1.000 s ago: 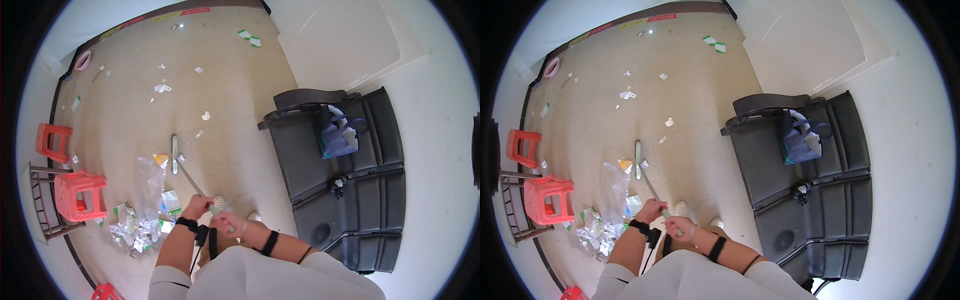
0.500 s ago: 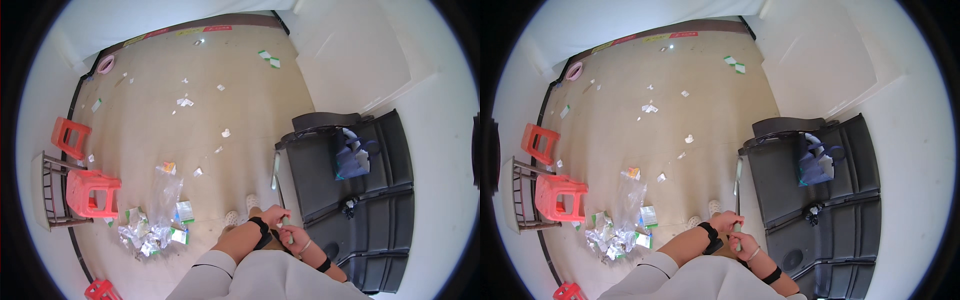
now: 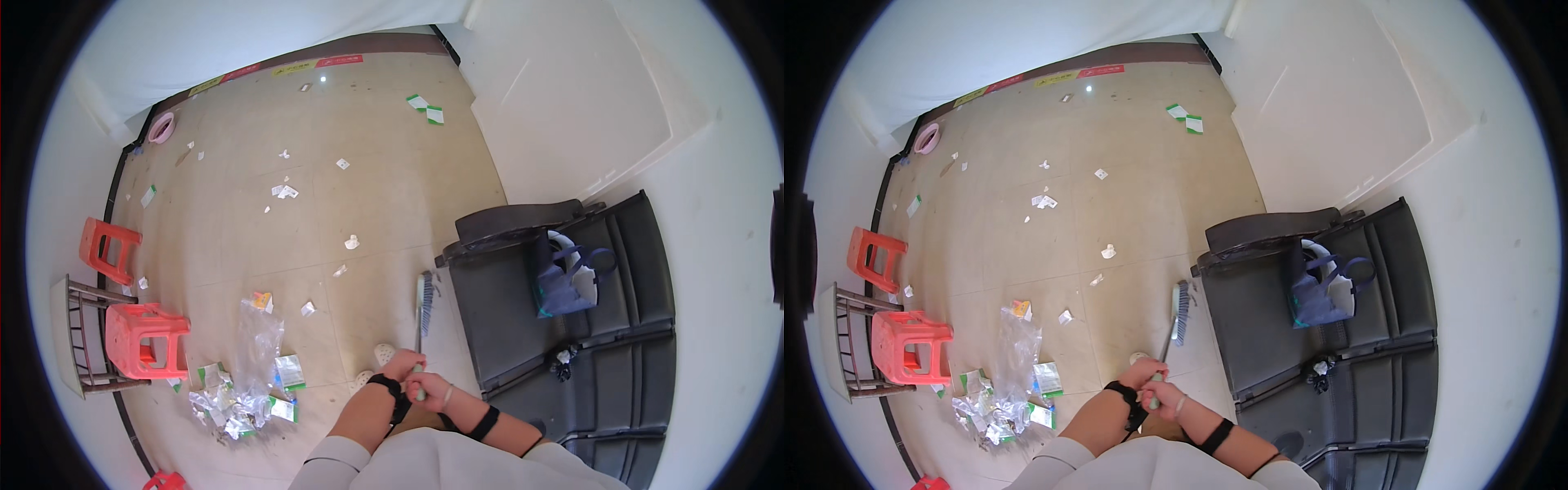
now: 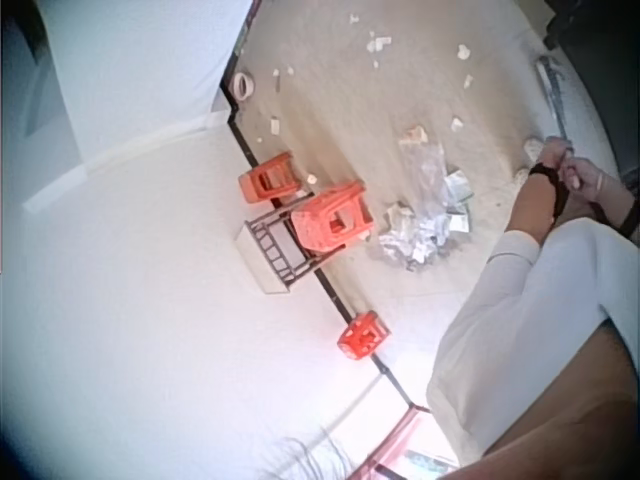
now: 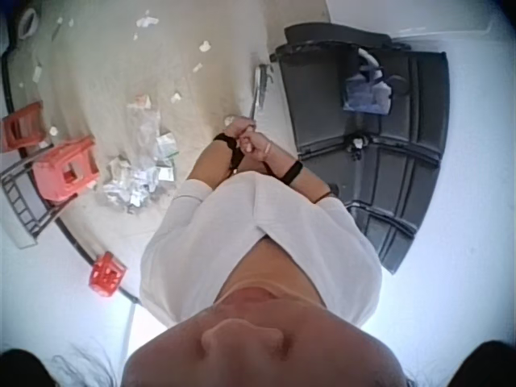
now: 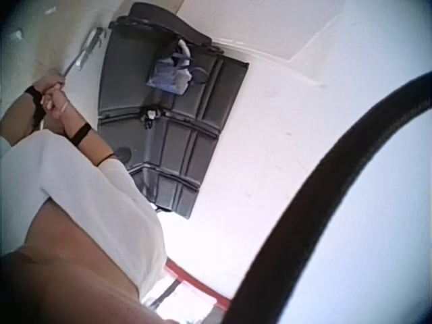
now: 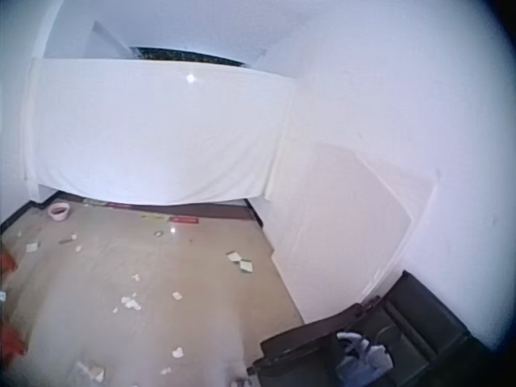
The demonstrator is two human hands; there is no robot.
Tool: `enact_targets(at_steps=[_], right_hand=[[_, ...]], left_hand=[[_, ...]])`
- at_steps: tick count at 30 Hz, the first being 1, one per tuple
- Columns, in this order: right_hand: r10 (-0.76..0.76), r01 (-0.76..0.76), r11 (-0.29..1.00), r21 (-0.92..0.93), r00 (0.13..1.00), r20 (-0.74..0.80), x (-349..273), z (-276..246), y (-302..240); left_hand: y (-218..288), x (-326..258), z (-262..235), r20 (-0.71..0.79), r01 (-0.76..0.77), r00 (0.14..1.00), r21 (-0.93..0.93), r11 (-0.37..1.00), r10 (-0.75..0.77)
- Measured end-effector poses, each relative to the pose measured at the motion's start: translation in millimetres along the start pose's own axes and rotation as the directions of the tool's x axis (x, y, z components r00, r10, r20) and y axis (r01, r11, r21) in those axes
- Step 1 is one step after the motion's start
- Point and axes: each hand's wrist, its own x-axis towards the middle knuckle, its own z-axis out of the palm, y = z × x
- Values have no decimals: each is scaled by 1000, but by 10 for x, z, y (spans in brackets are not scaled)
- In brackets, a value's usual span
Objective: The person sweeps scattered paper and plastic debris on a tiled floor using a broom and dustpan. They move a red plastic stool and a metal table to access areas underneath, then continue sweeping the remaining debris into a pile.
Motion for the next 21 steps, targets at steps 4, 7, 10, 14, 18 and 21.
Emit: enact_targets(at_steps=[4, 7, 10, 14, 18, 21], right_hand=[[43, -61, 980, -190, 994, -97, 126, 304, -62], [139, -145, 940, -310, 989, -43, 237, 450, -70], [192, -206, 896, -392, 978, -76, 378, 531, -6], [251, -286, 835, -470, 958, -137, 409, 706, 54], [256, -284, 820, -497, 958, -125, 396, 742, 114], [168, -219, 819, -530, 975, -144, 54, 857, 128]], left_hand=[[210, -179, -198, -113, 23, 993, -160, 987, -41], [171, -239, -417, -177, -31, 984, -196, 980, -4], [155, -398, -496, -255, -70, 966, -396, 915, -37], [139, -591, -602, -369, -150, 928, -496, 855, -51], [41, -683, -721, -399, -252, 917, -597, 761, -11], [195, -884, -631, -366, -302, 930, -690, 657, 42]])
